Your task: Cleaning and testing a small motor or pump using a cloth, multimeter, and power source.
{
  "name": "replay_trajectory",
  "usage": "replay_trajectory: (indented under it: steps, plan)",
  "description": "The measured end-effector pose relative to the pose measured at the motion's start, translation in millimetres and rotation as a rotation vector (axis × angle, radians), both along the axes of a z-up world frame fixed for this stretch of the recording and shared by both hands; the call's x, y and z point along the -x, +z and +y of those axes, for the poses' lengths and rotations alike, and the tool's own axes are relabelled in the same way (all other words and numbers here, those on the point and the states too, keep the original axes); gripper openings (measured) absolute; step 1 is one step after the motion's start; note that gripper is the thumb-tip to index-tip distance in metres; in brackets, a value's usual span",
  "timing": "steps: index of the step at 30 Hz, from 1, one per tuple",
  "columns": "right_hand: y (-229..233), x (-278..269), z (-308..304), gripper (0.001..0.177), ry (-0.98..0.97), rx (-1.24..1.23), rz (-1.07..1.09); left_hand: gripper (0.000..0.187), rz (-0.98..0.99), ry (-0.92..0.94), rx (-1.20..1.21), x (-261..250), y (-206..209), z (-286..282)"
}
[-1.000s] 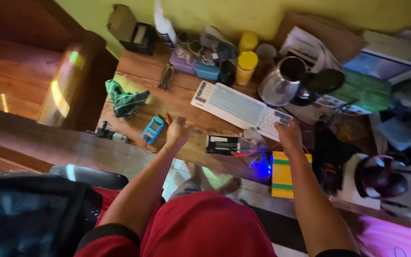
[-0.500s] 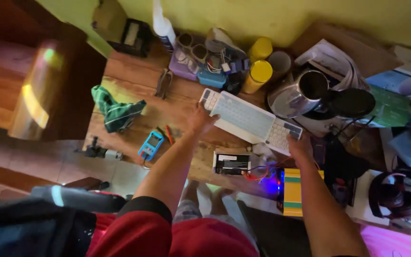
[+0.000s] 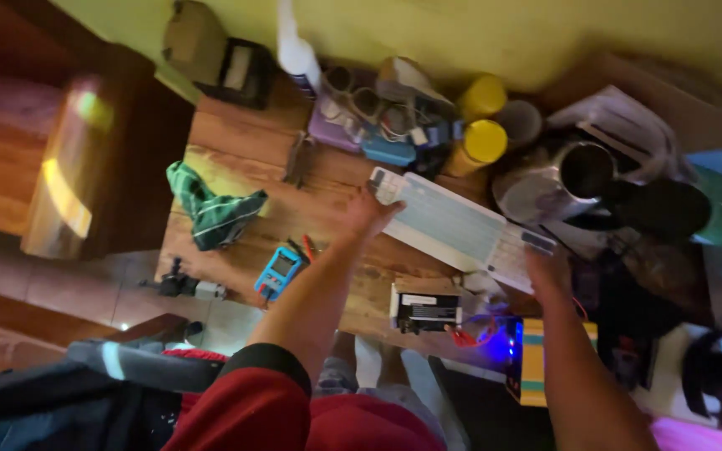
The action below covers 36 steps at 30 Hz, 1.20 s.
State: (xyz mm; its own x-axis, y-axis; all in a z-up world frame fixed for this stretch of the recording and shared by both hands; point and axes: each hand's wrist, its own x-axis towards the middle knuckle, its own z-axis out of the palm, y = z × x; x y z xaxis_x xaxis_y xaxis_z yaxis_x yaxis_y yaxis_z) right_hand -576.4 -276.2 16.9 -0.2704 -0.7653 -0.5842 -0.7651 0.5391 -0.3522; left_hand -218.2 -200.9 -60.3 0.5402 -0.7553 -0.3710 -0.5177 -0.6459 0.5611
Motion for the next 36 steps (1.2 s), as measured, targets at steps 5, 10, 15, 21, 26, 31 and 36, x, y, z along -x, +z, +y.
replay_trajectory:
  steps: [5,10,15,21,26,31,36]
  plan:
    - [-71,20,-7,0.043,-0.033,0.224,-0.404,0.1,0.115,0.209,0.073,-24,7,8]
    - [-71,-15,-11,0.034,0.696,0.541,0.221,0.089,0.234,0.394,0.216,-77,-3,25]
    - [-53,-80,2,0.034,0.053,0.152,-0.587,0.077,0.146,0.397,0.223,-122,27,40]
    - [-58,-109,-6,0.04,0.092,0.227,-0.419,0.08,0.176,0.401,0.194,-144,41,48]
    - [-95,-107,-18,0.058,0.065,0.205,-0.615,0.069,0.054,0.354,0.184,-169,5,52]
    - [-44,-140,-2,0.068,0.043,0.104,-0.46,0.051,-0.348,0.182,0.194,-196,26,47]
    - [-46,-140,16,0.069,0.349,0.322,-0.094,0.062,-0.692,-0.008,0.336,-233,-9,33]
